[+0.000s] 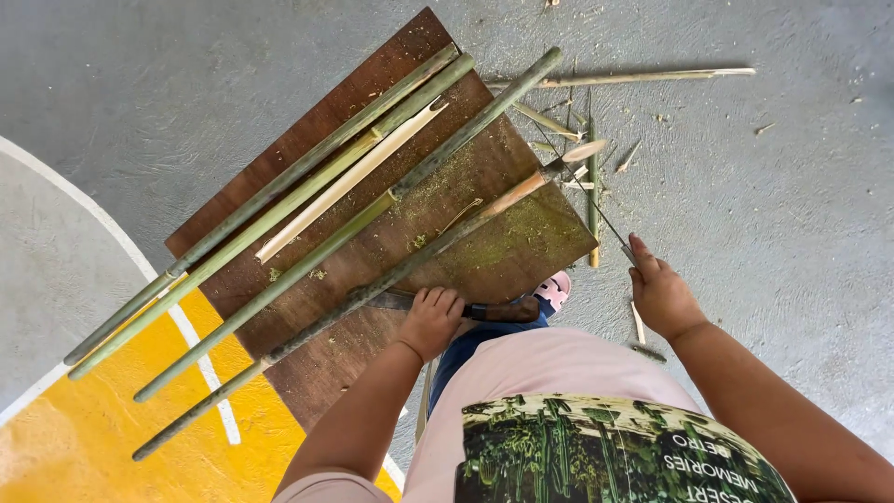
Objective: Using a knife to strip and sharpen thin bamboo poles on a wooden table.
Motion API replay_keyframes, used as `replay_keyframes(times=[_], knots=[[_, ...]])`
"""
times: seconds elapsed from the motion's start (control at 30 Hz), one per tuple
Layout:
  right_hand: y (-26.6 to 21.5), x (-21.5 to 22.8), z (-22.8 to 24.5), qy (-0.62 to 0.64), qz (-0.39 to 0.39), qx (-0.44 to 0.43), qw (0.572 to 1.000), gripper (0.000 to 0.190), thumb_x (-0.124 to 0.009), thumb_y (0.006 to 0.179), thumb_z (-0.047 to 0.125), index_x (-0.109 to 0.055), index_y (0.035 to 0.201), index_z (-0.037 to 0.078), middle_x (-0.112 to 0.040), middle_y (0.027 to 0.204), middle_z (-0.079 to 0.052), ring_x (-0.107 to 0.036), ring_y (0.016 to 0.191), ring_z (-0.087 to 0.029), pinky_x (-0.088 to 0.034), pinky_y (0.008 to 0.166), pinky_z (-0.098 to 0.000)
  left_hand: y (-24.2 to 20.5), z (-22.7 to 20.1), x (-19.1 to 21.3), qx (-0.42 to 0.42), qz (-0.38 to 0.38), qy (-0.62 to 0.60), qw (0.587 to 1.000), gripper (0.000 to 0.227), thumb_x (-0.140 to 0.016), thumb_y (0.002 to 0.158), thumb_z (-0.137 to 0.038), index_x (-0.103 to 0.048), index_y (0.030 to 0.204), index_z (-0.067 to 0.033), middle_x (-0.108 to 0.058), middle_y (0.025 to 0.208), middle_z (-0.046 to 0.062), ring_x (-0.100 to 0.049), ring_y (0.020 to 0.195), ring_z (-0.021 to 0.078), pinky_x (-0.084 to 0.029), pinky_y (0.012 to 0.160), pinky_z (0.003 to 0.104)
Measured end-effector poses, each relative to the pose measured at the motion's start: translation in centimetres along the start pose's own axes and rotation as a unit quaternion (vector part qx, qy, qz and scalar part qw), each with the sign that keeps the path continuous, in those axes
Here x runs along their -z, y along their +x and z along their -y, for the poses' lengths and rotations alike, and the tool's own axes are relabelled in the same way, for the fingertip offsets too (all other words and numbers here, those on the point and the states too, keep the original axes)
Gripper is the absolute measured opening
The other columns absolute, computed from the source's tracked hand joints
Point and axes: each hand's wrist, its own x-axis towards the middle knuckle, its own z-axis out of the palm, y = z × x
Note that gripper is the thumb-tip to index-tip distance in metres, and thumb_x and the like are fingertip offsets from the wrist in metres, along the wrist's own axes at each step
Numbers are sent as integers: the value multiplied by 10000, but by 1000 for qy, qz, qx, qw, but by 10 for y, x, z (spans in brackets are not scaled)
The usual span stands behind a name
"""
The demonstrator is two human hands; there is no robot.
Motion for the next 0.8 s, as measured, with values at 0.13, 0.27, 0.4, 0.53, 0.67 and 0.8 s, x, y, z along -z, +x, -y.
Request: replay_keyframes(times=[0.13,0.27,0.4,0.53,0.67,0.8], knots=[[-1,3,2,-2,4,-9,1000,599,-465,1045,241,-290,1617,268,-636,1229,-271,-650,1075,-474,-525,957,-536,1,8,-14,34,-21,24,999,349,-601,976,-277,-557,1240,-54,-617,1260,188,-549,1190,341,-366,1069,520],[5,6,9,-12,8,-16,1000,602,-459,1046,246,-273,1617,277,-633,1243,-261,-653,1072,-467,-528,949,-534,13,28,-11,61,-75,-33,995,304,-565,1019,-297,-539,1226,-77,-657,1167,171,-627,1136,329,-458,1067,528],[9,-1,7,-20,5,-5,1000,614,-455,1045,251,-255,1625,287,-637,1237,-253,-661,1058,-454,-531,947,-525,24,32,27,135,-122,-111,977,257,-532,1089,-263,-545,1231,-49,-685,1099,171,-688,970,330,-593,857,457],[11,3,8,-17,13,0,1000,615,-433,1055,251,-222,1632,278,-651,1209,-243,-681,1026,-433,-548,938,-510,8,23,57,184,-167,-92,964,284,-566,1024,-266,-586,1198,-42,-689,1127,200,-675,970,398,-569,830,488],[11,16,20,-20,25,-20,999,606,-415,1065,268,-196,1629,287,-647,1212,-239,-693,1017,-413,-560,935,-497,-28,52,19,195,-95,5,976,313,-573,985,-276,-593,1195,-45,-680,1109,189,-673,1004,395,-555,853,504],[9,14,19,-37,31,-30,998,601,-412,1073,273,-197,1634,300,-641,1243,-231,-690,1033,-416,-554,947,-495,-21,88,16,241,-83,45,966,302,-550,1061,-304,-593,1267,-86,-655,1187,202,-650,1096,391,-529,950,508]])
